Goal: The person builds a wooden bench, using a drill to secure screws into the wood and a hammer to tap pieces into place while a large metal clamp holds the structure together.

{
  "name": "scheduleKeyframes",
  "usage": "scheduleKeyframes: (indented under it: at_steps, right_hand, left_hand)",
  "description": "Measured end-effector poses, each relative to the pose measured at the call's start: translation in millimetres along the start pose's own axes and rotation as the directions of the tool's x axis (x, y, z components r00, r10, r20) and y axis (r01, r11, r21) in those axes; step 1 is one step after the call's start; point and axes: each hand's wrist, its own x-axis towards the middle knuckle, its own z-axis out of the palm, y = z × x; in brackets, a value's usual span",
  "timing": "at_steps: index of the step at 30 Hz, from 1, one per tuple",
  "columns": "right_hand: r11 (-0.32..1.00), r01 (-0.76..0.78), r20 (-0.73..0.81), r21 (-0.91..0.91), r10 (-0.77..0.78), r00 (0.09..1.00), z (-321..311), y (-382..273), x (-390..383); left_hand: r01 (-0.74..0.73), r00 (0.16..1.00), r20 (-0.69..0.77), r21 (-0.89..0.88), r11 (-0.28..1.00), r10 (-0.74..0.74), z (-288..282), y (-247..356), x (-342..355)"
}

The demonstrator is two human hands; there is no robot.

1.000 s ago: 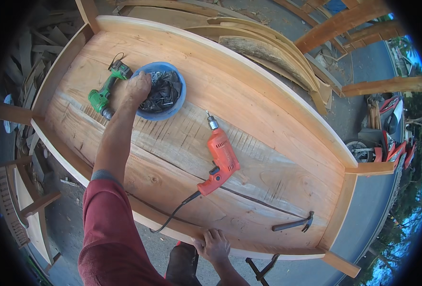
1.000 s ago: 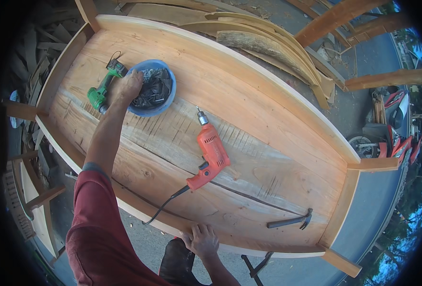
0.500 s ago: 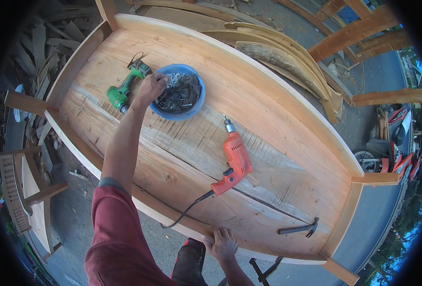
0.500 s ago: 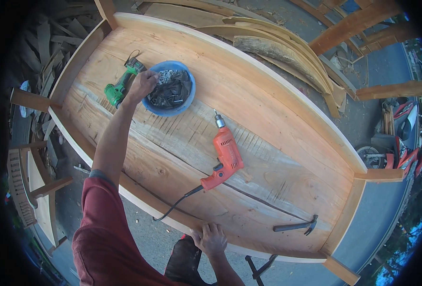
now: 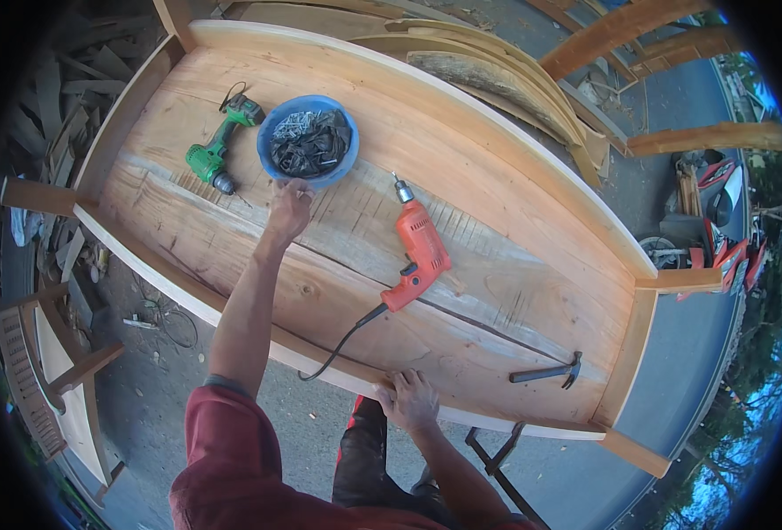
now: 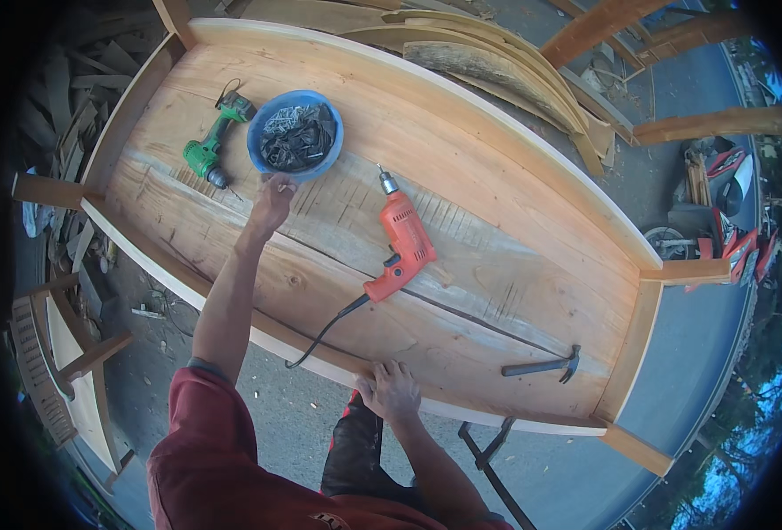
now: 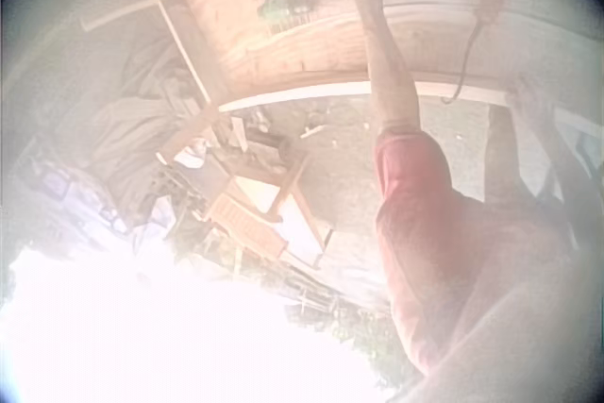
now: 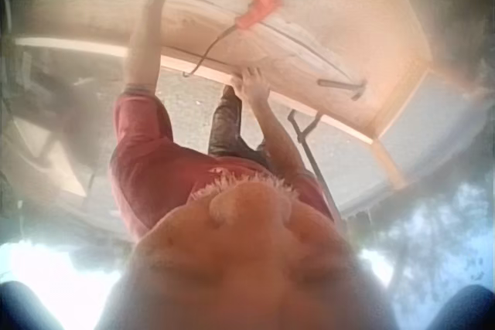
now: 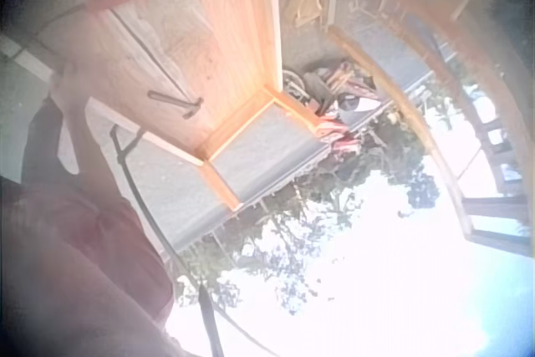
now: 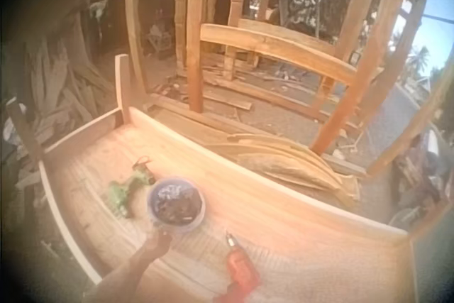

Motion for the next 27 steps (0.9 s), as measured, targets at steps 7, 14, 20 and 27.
scheduleKeyframes:
  at_steps: [7, 14, 20, 27]
  right_hand:
    - [0.999, 0.007, -0.024, -0.033, -0.008, 1.000, -2, -2, 0]
    - [0.999, -0.038, 0.026, 0.032, 0.037, 0.999, -13, 2, -5]
    - [0.986, -0.131, 0.066, 0.108, 0.124, 0.990, -8, 11, -9]
    - [0.963, -0.192, 0.132, 0.188, 0.169, 0.977, -13, 14, -13]
  left_hand:
    - [0.287, 0.930, -0.074, -0.464, 0.838, -0.360, 23, -61, 70]
    - [0.178, 0.963, -0.219, 0.064, 0.982, -0.160, 96, -40, 145]
    - [-0.352, 0.892, -0.044, 0.557, 0.752, 0.450, 118, 4, 159]
    - [-0.103, 0.942, 0.329, 0.482, 0.870, -0.071, 149, 106, 159]
